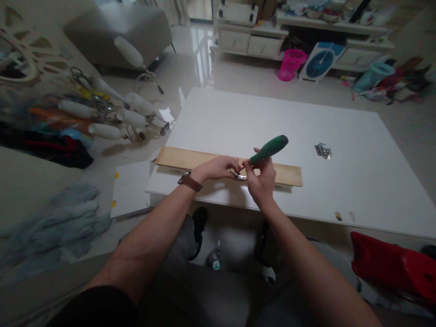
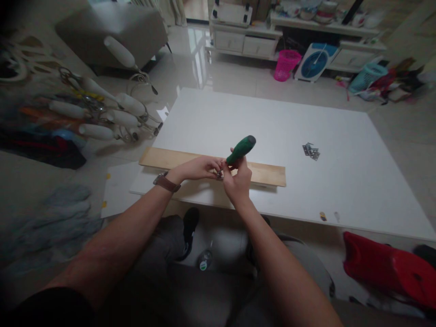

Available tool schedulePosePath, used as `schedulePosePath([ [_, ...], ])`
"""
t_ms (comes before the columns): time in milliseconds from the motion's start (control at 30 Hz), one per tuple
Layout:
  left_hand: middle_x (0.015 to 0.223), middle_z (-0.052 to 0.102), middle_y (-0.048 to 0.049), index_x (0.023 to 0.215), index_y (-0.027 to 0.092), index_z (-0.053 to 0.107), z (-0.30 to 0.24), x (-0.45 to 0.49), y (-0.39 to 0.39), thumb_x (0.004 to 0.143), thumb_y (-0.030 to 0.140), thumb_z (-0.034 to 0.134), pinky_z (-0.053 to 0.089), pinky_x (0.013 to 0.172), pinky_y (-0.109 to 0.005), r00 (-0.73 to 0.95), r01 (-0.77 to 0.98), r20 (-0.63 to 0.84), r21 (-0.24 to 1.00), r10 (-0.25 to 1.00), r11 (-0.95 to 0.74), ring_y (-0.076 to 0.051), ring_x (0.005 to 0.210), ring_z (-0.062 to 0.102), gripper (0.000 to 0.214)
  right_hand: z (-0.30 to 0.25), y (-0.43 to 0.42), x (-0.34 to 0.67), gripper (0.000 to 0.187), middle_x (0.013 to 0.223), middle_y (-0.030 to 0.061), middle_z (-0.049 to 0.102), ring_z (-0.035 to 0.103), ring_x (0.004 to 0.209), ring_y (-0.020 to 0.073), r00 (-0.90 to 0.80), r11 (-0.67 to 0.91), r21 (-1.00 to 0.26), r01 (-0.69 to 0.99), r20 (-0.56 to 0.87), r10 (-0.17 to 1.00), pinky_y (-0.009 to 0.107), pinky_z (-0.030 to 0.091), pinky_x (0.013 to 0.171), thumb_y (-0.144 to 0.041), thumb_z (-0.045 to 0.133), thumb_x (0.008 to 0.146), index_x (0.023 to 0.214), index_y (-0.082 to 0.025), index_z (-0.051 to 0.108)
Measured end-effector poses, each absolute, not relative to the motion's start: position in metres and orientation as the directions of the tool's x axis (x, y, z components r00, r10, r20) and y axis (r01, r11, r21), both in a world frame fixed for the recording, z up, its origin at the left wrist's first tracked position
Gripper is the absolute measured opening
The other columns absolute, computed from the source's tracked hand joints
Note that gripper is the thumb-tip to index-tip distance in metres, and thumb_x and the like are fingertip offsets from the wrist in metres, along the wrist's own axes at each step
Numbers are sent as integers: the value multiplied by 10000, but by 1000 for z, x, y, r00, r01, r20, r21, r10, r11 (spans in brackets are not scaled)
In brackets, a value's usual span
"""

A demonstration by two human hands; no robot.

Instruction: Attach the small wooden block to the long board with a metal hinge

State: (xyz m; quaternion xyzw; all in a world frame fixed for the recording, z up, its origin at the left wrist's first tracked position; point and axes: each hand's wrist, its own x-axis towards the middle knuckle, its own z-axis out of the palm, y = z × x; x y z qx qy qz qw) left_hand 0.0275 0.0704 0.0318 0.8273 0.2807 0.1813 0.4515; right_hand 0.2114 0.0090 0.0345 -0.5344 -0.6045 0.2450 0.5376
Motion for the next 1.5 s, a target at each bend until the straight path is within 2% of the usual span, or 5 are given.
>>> schedulePosePath([
  [300,1052,769,-58,887,178,793,28,29,68,857,105,689,507,908,-305,722,385,33,810,691,-441,-187,977,687,131,34,9,215,454,948,27,664,686,833,194,206,345,-883,318,419,884,383,582,829,-315,574,986,1434,-273,508],
  [600,962,761,-58,909,167,792,28,31,68,846,151,733,470,790,-277,698,453,49,741,714,-495,-170,865,668,87,43,14,222,100,893,2,586,582,755,168,287,266,-919,292,349,892,322,489,690,-314,567,940,1001,-265,506],
  [833,971,760,-56,932,157,769,22,32,65,829,136,745,479,801,-274,691,432,46,774,722,-463,-172,884,682,107,48,16,227,262,641,-64,431,419,636,144,139,110,-853,510,208,968,292,315,622,-318,671,757,707,-259,421],
  [1100,783,691,1,860,141,693,27,35,62,695,81,822,413,686,-263,632,487,18,768,774,-415,-149,736,596,218,47,14,221,152,768,40,735,634,764,215,-69,3,-615,788,-83,994,290,358,669,-366,687,837,765,-233,699],
  [1500,866,702,5,885,170,668,18,30,59,698,97,753,427,747,-272,634,376,118,816,764,-438,-164,824,606,218,43,9,215,218,940,105,847,757,880,289,-125,93,-433,896,-45,991,317,396,672,-401,706,913,992,-254,847],
])
